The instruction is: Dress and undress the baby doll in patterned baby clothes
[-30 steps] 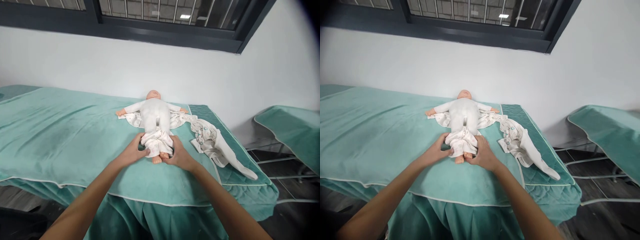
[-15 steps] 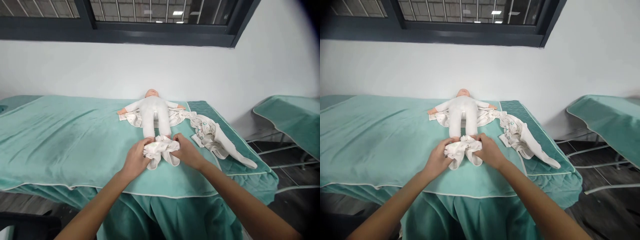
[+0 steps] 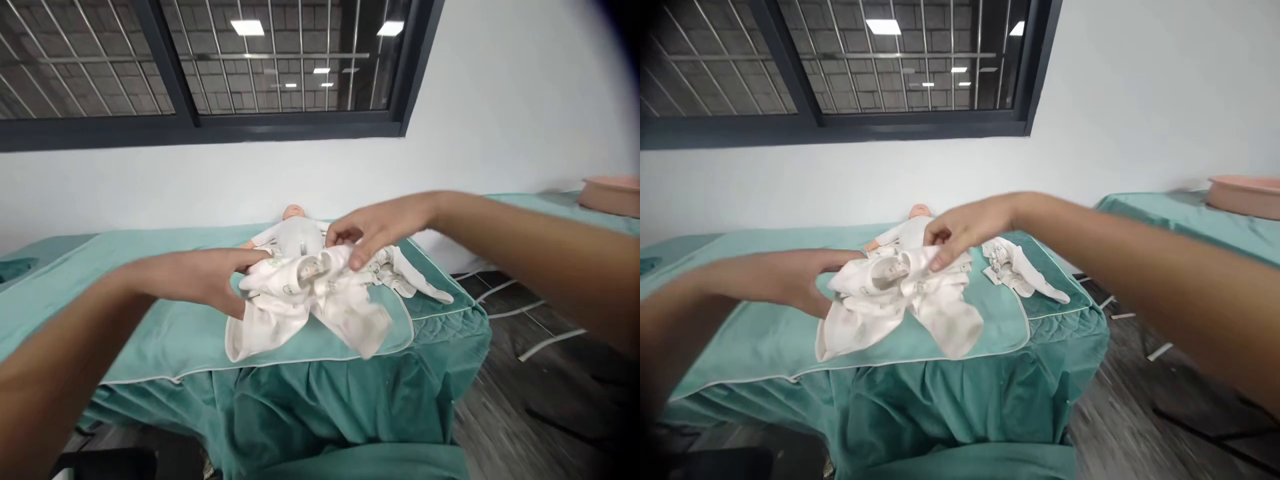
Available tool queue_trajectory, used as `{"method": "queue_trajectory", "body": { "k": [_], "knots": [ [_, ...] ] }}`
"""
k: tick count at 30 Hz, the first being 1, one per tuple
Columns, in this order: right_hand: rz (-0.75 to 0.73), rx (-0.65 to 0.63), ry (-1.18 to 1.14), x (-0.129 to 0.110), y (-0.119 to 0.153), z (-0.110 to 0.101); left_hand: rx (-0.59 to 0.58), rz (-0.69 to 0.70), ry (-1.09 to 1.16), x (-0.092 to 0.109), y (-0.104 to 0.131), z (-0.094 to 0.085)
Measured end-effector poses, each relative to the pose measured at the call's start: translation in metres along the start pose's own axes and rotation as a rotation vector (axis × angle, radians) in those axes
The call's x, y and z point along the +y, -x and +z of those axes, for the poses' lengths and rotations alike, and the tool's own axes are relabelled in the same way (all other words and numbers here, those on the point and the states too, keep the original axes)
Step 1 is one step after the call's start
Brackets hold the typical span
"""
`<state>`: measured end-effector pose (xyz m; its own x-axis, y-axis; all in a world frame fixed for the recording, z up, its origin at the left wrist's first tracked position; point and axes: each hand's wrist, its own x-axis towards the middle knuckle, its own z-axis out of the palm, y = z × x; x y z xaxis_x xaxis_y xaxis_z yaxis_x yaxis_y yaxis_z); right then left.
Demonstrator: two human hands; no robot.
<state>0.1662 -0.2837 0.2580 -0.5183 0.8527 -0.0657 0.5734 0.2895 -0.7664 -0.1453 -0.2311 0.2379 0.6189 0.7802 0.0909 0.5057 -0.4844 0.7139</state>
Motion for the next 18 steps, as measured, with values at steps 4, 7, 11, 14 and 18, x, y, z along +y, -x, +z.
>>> {"method": "queue_trajectory", "body": {
  "k": [4, 7, 11, 14, 18],
  "knots": [
    [-0.003, 0.601, 0.003, -0.055, -0.006, -0.034, -0.32, 0.068, -0.222, 0.051, 0.012, -0.058],
    [-0.008, 0.609, 0.035, -0.1, -0.004, -0.044, -0.135, 0.164, -0.422, 0.084, 0.022, -0.08],
    [-0.028, 0.499, 0.172, -0.155, 0.013, -0.035, 0.139, 0.277, -0.356, 0.114, 0.033, -0.082],
    [-0.15, 0.563, 0.28, -0.175, 0.022, -0.024, 0.129, 0.305, -0.205, 0.128, 0.036, -0.074],
    [-0.316, 0.599, 0.647, -0.182, 0.025, -0.017, 0.06, 0.316, -0.158, 0.134, 0.037, -0.069]
  ]
}}
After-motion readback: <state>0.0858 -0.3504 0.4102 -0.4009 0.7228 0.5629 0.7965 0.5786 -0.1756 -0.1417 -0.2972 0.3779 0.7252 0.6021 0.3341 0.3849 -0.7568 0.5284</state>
